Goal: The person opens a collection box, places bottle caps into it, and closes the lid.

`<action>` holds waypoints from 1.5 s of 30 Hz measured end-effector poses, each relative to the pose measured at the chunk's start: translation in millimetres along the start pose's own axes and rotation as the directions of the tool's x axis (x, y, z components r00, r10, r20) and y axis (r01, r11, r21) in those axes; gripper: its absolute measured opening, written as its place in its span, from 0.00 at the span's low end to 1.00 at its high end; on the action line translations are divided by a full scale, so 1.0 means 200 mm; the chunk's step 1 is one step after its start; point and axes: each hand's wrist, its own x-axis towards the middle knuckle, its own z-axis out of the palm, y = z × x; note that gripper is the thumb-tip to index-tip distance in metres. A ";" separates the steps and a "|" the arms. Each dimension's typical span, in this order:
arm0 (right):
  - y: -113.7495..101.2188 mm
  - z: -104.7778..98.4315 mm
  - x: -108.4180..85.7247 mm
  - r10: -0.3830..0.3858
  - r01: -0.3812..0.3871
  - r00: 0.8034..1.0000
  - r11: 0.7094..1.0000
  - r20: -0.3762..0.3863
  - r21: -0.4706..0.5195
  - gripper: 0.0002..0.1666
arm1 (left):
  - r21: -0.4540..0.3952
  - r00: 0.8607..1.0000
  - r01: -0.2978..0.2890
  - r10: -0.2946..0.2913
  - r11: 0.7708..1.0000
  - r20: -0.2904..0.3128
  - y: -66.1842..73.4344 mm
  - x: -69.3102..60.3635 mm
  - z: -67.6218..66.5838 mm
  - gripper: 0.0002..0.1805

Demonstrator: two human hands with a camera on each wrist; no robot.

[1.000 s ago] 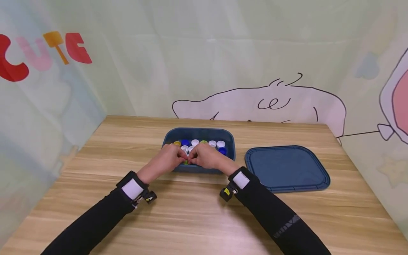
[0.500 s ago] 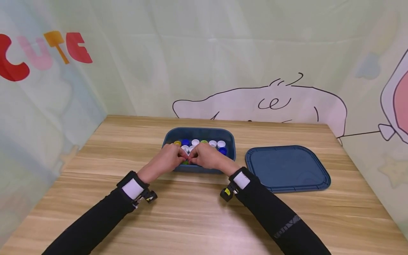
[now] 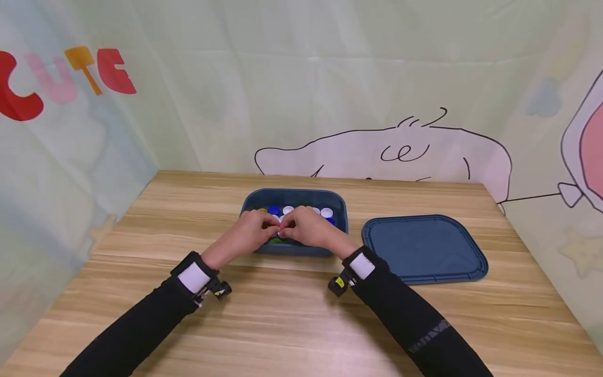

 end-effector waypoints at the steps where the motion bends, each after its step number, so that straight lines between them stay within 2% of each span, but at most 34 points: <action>1: 0.00 -0.01 -0.01 0.007 -0.006 1.000 1.000 -0.012 0.005 0.03 | -0.008 1.000 -0.001 0.001 1.000 -0.002 0.01 0.00 0.00 0.09; 7: -0.02 -0.07 -0.09 0.051 -0.051 0.991 0.999 -0.123 0.001 0.05 | -0.019 0.998 -0.019 0.018 1.000 -0.055 0.08 -0.01 0.00 0.10; 13: -0.06 -0.16 -0.23 0.065 -0.078 0.968 0.996 -0.242 -0.045 0.05 | 0.017 0.990 -0.069 0.070 0.997 -0.118 0.24 -0.04 -0.01 0.11; 21: -0.05 -0.32 -0.46 0.129 -0.185 0.913 0.976 -0.386 -0.112 0.06 | 0.083 0.985 -0.157 0.162 0.984 -0.061 0.44 -0.06 0.05 0.16; 25: 0.02 -0.38 -0.60 0.132 -0.223 0.883 0.962 -0.451 -0.155 0.06 | 0.134 0.967 -0.243 0.250 0.961 -0.039 0.52 -0.05 0.11 0.17; 31: 0.17 -0.41 -0.79 0.128 -0.276 0.840 0.937 -0.527 -0.213 0.04 | 0.167 0.932 -0.360 0.361 0.918 0.027 0.61 -0.01 0.24 0.18; 36: 0.34 -0.44 -0.93 0.214 -0.360 0.805 0.918 -0.553 -0.168 0.10 | 0.241 0.902 -0.431 0.423 0.870 0.085 0.68 0.04 0.37 0.20; 38: 0.41 -0.46 -0.98 0.265 -0.398 0.792 0.907 -0.550 -0.135 0.14 | 0.274 0.907 -0.420 0.401 0.865 0.126 0.70 0.08 0.41 0.22; 40: 0.46 -0.47 -1.02 0.317 -0.434 0.784 0.895 -0.534 -0.107 0.17 | 0.298 0.921 -0.384 0.343 0.874 0.183 0.72 0.11 0.45 0.25; 42: 0.50 -0.49 -1.06 0.365 -0.469 0.785 0.878 -0.501 -0.095 0.21 | 0.325 0.930 -0.341 0.267 0.882 0.251 0.75 0.14 0.47 0.28; 43: 0.52 -0.49 -1.08 0.389 -0.490 0.786 0.866 -0.480 -0.101 0.22 | 0.340 0.933 -0.314 0.221 0.886 0.285 0.76 0.15 0.49 0.30; 45: 0.55 -0.51 -1.11 0.454 -0.548 0.787 0.826 -0.418 -0.135 0.28 | 0.375 0.925 -0.283 0.149 0.883 0.348 0.78 0.17 0.52 0.32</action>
